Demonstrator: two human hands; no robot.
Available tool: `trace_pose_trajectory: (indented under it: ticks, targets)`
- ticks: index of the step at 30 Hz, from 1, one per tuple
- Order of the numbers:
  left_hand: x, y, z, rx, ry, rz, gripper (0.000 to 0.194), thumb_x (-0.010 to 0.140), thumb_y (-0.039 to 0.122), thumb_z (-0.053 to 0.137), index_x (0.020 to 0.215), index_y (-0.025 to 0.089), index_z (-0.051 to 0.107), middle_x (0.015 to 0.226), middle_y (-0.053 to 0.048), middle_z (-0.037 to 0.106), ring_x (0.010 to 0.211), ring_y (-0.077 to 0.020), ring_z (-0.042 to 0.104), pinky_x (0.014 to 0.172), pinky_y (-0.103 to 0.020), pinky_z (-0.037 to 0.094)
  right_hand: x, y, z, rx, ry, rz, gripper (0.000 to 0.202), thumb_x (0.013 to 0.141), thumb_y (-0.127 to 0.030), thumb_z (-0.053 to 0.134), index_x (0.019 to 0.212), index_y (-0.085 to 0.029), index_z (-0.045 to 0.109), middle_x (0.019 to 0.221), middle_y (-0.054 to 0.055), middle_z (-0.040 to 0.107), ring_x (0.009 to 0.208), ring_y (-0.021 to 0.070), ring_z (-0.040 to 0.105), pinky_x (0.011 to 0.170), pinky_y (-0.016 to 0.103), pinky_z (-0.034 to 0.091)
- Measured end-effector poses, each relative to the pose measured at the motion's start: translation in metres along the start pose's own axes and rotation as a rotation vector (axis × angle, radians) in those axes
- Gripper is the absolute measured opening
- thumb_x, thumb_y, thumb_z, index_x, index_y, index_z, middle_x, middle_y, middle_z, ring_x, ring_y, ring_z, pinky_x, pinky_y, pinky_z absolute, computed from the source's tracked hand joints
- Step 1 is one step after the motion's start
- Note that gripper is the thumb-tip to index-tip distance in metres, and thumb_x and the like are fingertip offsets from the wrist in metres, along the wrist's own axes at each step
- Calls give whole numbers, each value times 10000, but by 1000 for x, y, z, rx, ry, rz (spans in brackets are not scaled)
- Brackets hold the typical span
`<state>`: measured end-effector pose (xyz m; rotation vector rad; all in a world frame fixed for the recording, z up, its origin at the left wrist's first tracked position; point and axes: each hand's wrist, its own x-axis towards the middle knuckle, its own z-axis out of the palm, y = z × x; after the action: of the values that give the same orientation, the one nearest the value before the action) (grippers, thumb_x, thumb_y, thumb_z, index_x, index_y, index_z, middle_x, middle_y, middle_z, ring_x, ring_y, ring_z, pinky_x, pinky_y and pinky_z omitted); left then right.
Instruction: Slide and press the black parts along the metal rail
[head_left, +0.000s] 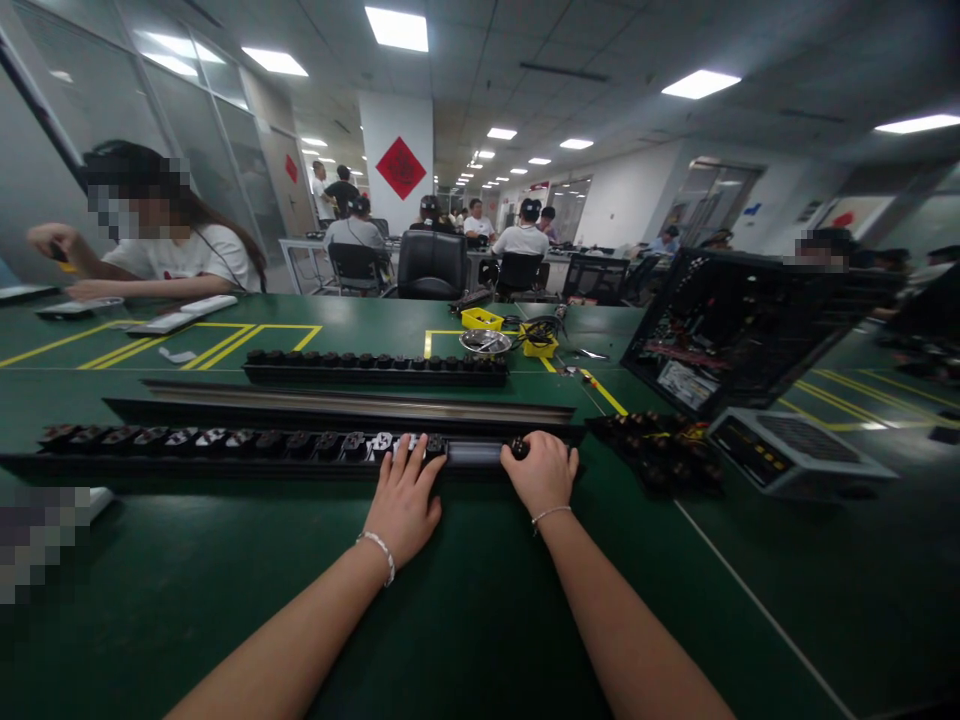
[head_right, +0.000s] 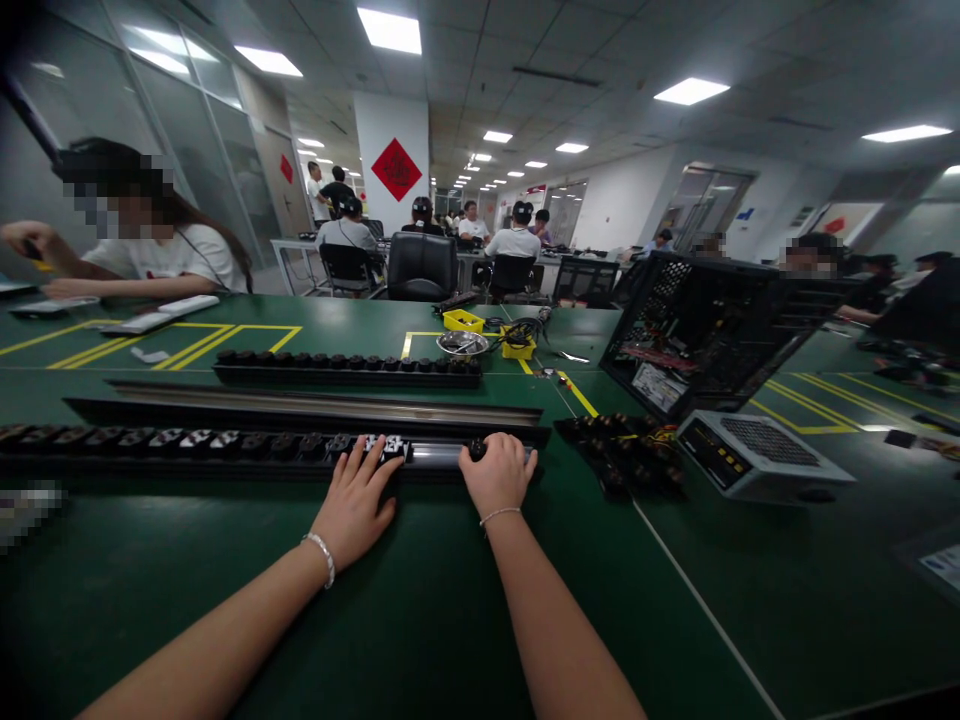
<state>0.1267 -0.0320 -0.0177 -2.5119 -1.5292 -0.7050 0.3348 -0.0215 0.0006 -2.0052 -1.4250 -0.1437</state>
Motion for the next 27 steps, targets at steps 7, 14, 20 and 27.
trace_pose_trajectory:
  ticks: [7,14,20,27]
  targets:
    - [-1,-1,1,50,-15,1,542,776,230,545,1311,269,468,1505,-84,276,1404,-320,104,1107,-544,210,-2,10,2,-10,35,-82,245,752,-426,540,828,-198,585,948,86,647,994,254,511,994,480,233]
    - [0,0,1,97,-5,-10,543,776,239,545,1311,291,468,1499,-61,294,1404,-310,120,1107,-533,218,-3,14,7,23,74,-113,267,751,-428,552,859,-187,591,1000,92,651,1045,258,509,1005,472,228]
    - [-1,1,1,119,4,-22,531,777,247,543,1301,305,478,1496,-46,304,1401,-303,149,1108,-525,218,-4,15,8,31,85,-116,274,747,-412,551,883,-178,592,1026,104,650,1078,267,502,1014,475,216]
    - [0,4,1,130,14,-43,548,756,269,578,1295,308,484,1492,-47,313,1400,-294,159,1118,-504,198,-2,16,6,27,81,-130,269,741,-408,551,870,-176,593,990,112,655,1028,272,525,978,459,255]
